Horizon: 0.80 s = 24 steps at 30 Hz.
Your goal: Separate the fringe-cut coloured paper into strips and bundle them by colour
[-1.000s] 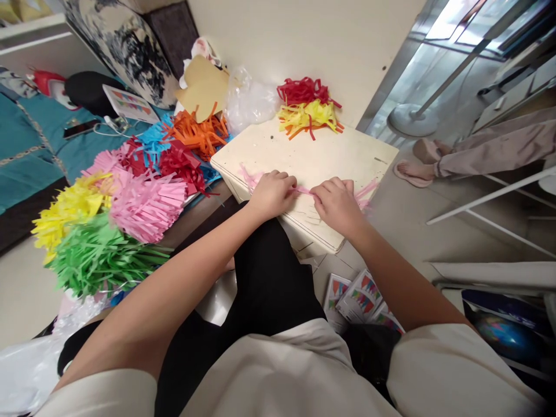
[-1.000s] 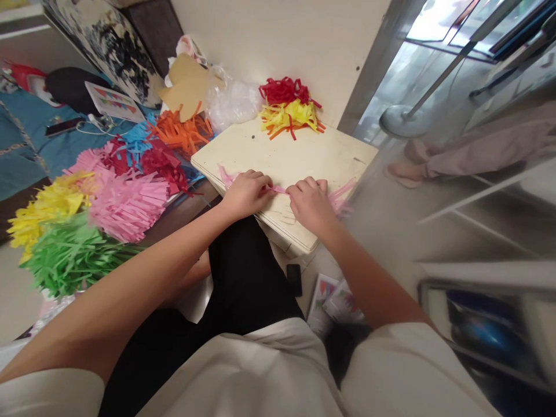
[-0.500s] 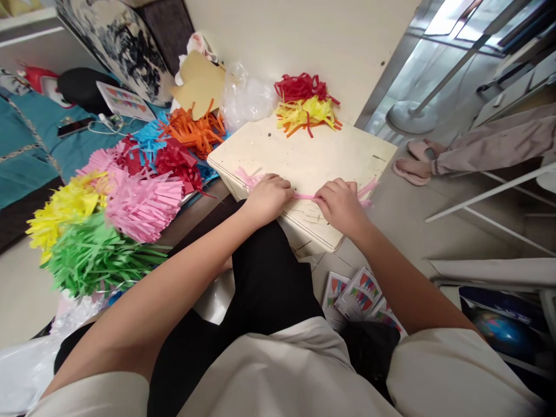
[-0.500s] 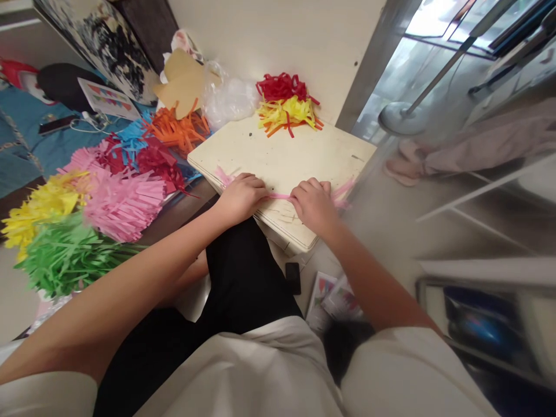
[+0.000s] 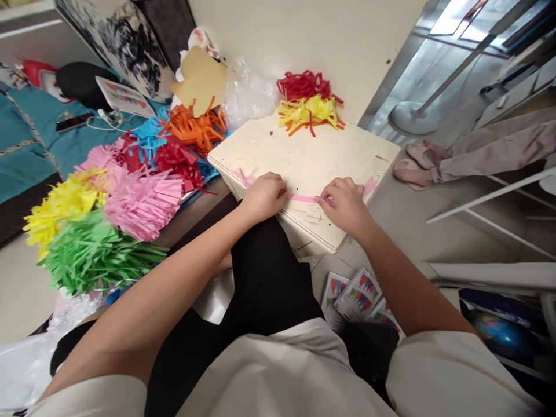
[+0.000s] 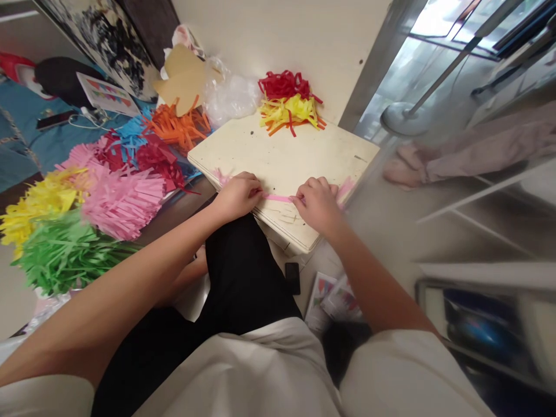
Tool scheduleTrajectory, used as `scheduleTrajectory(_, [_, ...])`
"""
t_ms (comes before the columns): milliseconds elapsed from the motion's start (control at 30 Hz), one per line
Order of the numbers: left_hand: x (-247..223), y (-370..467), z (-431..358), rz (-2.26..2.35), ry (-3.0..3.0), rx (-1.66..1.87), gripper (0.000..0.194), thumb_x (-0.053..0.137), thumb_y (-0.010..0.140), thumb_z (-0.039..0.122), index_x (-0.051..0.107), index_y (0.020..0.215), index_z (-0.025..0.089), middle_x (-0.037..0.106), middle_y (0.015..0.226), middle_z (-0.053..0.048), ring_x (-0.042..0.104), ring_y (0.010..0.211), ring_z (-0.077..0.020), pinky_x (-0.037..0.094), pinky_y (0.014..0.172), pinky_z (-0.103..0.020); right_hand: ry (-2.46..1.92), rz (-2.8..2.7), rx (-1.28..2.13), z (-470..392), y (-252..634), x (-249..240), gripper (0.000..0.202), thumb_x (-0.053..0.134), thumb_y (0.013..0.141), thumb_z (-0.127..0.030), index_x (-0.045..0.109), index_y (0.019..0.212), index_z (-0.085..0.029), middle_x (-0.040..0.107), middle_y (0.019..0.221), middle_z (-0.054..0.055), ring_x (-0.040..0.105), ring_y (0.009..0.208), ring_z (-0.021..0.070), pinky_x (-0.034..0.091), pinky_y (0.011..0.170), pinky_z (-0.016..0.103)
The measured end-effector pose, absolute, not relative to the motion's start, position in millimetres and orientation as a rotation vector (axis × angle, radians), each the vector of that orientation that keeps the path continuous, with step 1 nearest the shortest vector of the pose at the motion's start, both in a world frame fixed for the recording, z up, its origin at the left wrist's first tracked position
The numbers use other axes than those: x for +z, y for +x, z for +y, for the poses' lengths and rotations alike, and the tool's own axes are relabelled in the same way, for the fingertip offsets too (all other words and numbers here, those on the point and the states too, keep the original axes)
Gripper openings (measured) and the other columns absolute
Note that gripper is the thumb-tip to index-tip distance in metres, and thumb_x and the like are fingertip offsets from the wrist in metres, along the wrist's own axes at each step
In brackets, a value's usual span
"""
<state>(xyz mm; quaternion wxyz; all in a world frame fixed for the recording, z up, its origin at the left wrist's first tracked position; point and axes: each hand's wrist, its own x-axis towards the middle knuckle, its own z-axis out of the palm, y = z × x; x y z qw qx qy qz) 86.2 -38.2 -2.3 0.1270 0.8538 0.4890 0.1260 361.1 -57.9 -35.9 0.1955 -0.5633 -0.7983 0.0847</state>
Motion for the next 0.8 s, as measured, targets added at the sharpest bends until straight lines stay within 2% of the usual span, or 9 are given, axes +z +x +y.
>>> scheduleTrajectory(167, [-4.9,83.3,-37.1,1.466,2.416,0.398,0.012,0.075,0.101,0.019,0.080,0.090,0.019,0.078,0.105,-0.015,0.072,0.115,-0.0343,0.063,0.105,-0.048,-1.667,-2.223,0.183,-55.9,360.4,-38.8,0.053,0.058,0.120,-0.062,0.074,0.087,-0.023,0.073,0.113,0.018,0.059,0.121,0.0407,0.041,0.102,0.056])
scheduleTrajectory(333, [-6.7,85.2,-37.4,1.501,2.419,0.378,0.015,0.077,0.103,0.022,0.078,0.088,0.019,0.077,0.107,-0.016,0.070,0.121,-0.0360,0.063,0.108,-0.050,-1.643,-2.208,0.203,-53.3,361.2,-40.2,0.061,0.055,0.119,-0.069,0.074,0.084,-0.024,0.074,0.114,0.019,0.058,0.119,0.0415,0.043,0.102,0.059])
scheduleTrajectory(567, [-7.2,86.5,-36.6,1.517,2.438,0.348,0.016,0.075,0.105,0.022,0.078,0.090,0.019,0.076,0.106,-0.016,0.070,0.122,-0.0363,0.063,0.110,-0.050,-1.674,-2.258,0.194,-50.1,361.5,-37.7,0.061,0.050,0.121,-0.066,0.076,0.087,-0.022,0.074,0.116,0.021,0.059,0.120,0.0428,0.045,0.102,0.061])
scheduleTrajectory(800, [-9.2,87.5,-36.3,1.517,2.428,0.369,0.017,0.075,0.104,0.022,0.077,0.088,0.020,0.076,0.104,-0.015,0.069,0.124,-0.0371,0.063,0.109,-0.051,-1.744,-2.341,0.220,-46.5,356.2,-28.8,0.066,0.046,0.123,-0.063,0.075,0.082,-0.021,0.074,0.117,0.023,0.060,0.122,0.0455,0.046,0.100,0.063])
